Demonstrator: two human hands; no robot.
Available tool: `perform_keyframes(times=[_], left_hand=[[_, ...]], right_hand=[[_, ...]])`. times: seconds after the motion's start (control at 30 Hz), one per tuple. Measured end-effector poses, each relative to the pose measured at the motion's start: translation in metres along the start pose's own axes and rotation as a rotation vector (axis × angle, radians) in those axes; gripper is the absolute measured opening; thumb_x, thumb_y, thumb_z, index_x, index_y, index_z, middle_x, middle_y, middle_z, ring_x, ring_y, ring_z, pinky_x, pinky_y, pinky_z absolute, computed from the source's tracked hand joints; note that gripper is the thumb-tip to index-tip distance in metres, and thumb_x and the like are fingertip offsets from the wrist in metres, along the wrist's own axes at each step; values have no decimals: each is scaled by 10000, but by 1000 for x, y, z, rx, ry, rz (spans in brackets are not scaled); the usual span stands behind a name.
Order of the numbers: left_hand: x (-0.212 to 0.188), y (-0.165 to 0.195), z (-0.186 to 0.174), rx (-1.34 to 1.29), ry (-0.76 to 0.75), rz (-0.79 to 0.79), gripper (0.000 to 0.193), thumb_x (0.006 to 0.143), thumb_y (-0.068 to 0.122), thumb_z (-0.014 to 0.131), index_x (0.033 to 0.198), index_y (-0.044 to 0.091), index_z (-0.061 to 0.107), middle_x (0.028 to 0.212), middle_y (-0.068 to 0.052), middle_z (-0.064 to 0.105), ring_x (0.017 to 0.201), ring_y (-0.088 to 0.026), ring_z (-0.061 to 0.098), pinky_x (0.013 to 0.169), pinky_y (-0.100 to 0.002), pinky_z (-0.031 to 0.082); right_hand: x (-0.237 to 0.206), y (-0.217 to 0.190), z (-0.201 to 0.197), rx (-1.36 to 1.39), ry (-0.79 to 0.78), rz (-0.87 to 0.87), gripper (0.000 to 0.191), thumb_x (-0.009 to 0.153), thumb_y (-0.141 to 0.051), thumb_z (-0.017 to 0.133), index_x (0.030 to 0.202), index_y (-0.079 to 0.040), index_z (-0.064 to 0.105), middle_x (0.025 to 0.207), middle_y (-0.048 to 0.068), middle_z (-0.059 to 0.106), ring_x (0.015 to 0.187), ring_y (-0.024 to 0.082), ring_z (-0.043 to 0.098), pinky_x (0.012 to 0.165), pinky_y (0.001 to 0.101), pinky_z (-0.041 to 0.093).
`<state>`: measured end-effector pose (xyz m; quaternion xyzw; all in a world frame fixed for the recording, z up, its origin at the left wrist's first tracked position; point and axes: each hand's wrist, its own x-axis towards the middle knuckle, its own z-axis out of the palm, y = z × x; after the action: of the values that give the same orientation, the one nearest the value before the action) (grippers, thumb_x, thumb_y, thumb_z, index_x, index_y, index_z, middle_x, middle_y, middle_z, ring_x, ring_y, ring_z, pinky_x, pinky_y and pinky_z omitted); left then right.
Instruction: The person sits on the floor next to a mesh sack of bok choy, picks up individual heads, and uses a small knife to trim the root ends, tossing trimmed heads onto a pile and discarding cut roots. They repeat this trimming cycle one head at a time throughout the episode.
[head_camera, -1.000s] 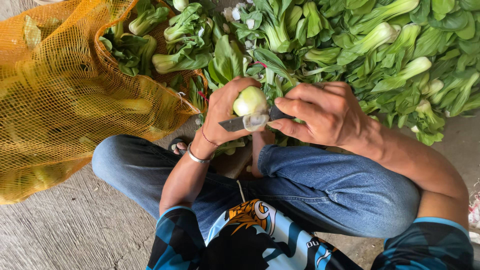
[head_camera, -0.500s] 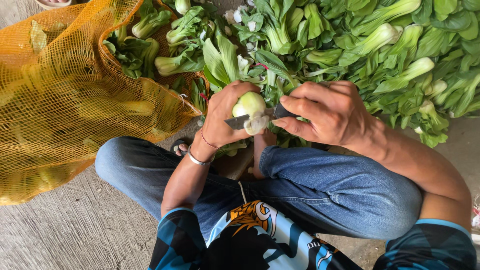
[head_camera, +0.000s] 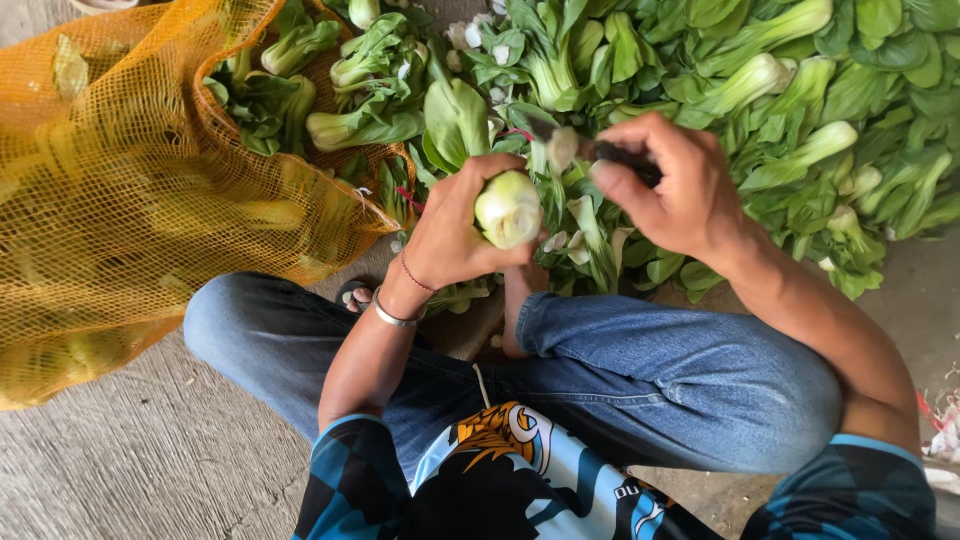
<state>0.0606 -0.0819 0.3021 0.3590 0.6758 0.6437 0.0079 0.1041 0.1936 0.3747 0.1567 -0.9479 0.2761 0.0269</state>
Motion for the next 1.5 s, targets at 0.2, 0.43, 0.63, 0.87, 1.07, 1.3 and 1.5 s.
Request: perform_keyframes(times=[0.2, 0.43, 0.63, 0.87, 1.07, 1.3, 1.5], left_hand=[[4, -14, 28, 99, -166, -121, 971, 785, 283, 920, 1463, -46, 309, 1198, -246, 661, 1047, -466, 650, 872, -475, 531], [-1, -36, 37, 0, -338, -294, 855, 812, 248, 881, 1463, 35, 369, 1216, -202, 682, 1121, -403, 688, 938, -434, 551], [-7, -56, 35, -275, -357, -219, 876, 829, 272, 914, 1423, 15, 324, 1312, -164, 578, 1209, -268, 615, 1043, -385, 518], [-2, -68, 9, -459, -623, -203, 697, 969, 263, 785, 1501, -14, 431, 1509, -189, 492, 1337, -262, 558, 1130, -379, 471], [4, -53, 8, -209, -320, -276, 689, 956, 303, 816, 1465, 15, 452, 1402, -173, 658, 1262, -248, 661, 1090, -360, 514], [6, -51, 13, -209, -266, -311, 1039, 851, 263, 899, 1586, 39, 200, 1313, -206, 686, 1204, -265, 693, 1052, -369, 537], [-4, -69, 52, -169, -427, -340, 1403, 768, 266, 959, 1554, 36, -180, 1402, -257, 575, 1280, -346, 606, 1079, -421, 476]], right_hand=[[12, -35, 20, 35, 59, -314, 691, 953, -565, 680, 1306, 7, 517, 1025, 192, 701, 799, 296, 714, 678, 367, 581], [7, -22, 41, 158, -239, 253, 465, 938, -427, 716, 1179, -38, 638, 777, 106, 712, 634, 242, 698, 586, 376, 517], [6, -3, 38, 457, -285, 159, 465, 952, -414, 706, 1235, -51, 638, 852, 48, 671, 691, 174, 609, 621, 339, 471], [1, 12, 49, 423, -345, 161, 470, 879, -467, 785, 1076, -68, 635, 717, -12, 616, 599, 112, 556, 562, 303, 443], [-3, 18, 36, 106, -280, 296, 375, 926, -415, 798, 874, -79, 640, 604, 15, 559, 504, 155, 536, 493, 341, 410], [12, 1, 33, 161, -252, 315, 494, 893, -408, 774, 1190, -53, 604, 725, 81, 705, 545, 176, 660, 473, 341, 509], [-4, 15, 70, 150, -311, 338, 472, 835, -438, 814, 1100, -61, 713, 827, 92, 748, 660, 191, 710, 594, 370, 562]])
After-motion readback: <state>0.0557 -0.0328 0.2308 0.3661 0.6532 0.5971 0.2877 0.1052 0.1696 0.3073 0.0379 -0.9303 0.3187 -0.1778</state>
